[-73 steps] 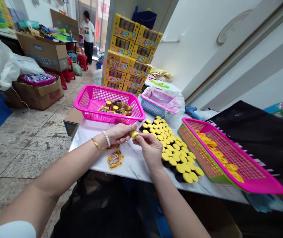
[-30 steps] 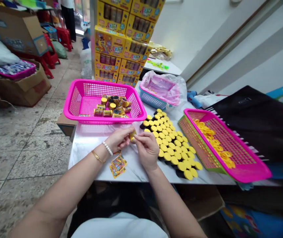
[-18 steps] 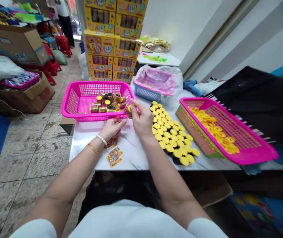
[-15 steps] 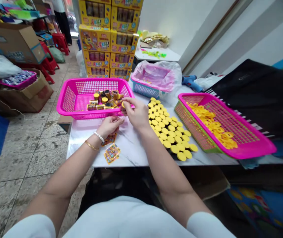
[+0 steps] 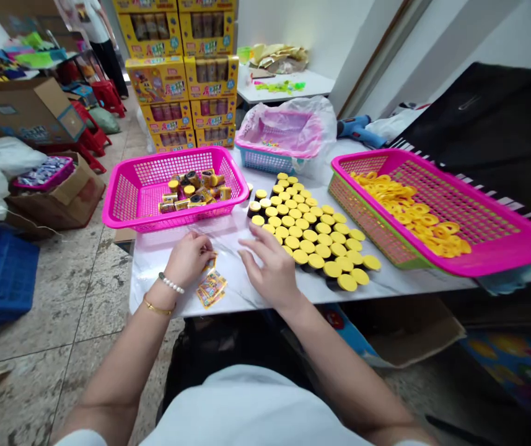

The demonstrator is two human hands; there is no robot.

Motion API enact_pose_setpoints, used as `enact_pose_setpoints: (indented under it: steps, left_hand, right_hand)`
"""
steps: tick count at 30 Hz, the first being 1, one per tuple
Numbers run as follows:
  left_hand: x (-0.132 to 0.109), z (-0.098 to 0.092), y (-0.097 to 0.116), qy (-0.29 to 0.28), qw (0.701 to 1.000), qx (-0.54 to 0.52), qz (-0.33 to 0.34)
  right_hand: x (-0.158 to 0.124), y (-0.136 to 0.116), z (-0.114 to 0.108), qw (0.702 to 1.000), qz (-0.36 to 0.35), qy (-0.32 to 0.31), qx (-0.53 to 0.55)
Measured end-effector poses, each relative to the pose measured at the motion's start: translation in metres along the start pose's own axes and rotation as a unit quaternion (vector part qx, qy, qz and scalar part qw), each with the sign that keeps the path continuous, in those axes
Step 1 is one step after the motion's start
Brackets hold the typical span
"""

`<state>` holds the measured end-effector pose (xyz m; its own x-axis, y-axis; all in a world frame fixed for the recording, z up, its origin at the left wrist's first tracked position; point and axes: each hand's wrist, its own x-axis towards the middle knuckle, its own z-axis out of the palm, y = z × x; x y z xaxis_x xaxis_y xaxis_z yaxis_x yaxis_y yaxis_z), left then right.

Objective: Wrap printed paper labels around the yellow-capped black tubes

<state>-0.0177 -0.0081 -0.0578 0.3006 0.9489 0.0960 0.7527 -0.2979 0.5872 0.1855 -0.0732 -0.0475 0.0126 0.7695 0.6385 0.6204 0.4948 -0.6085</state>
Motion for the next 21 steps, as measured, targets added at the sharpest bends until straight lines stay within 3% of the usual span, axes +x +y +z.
enact_pose_setpoints:
  steps: [3, 7, 9, 11, 14, 17, 21]
  left_hand:
    - [-0.003, 0.004, 0.006, 0.021, 0.999, 0.020, 0.015]
    - [-0.014, -0.001, 0.032, 0.066, 0.994, -0.063, 0.068]
    - [-0.025, 0.000, 0.049, 0.025, 0.988, -0.136, 0.069]
    - [-0.036, 0.006, 0.060, -0.034, 0.974, -0.220, 0.046]
    - [-0.044, 0.018, 0.066, -0.071, 0.943, -0.325, 0.010]
    - [-0.043, 0.027, 0.062, -0.029, 0.950, -0.309, -0.024]
    - [-0.034, 0.032, 0.054, 0.017, 0.984, -0.176, -0.034]
  right_hand:
    - [-0.052, -0.004, -0.014, 0.999, 0.013, -0.038, 0.024]
    - [-0.078, -0.009, -0.030, 0.989, 0.099, -0.047, 0.101]
    - [-0.077, -0.010, -0.033, 0.962, 0.205, -0.051, 0.173]
    - [-0.070, -0.008, -0.031, 0.914, 0.307, -0.059, 0.258]
    - [-0.055, -0.003, -0.023, 0.860, 0.382, -0.081, 0.328]
    - [-0.042, 0.002, -0.013, 0.868, 0.386, -0.093, 0.297]
    - [-0.034, 0.006, -0.002, 0.914, 0.337, -0.091, 0.206]
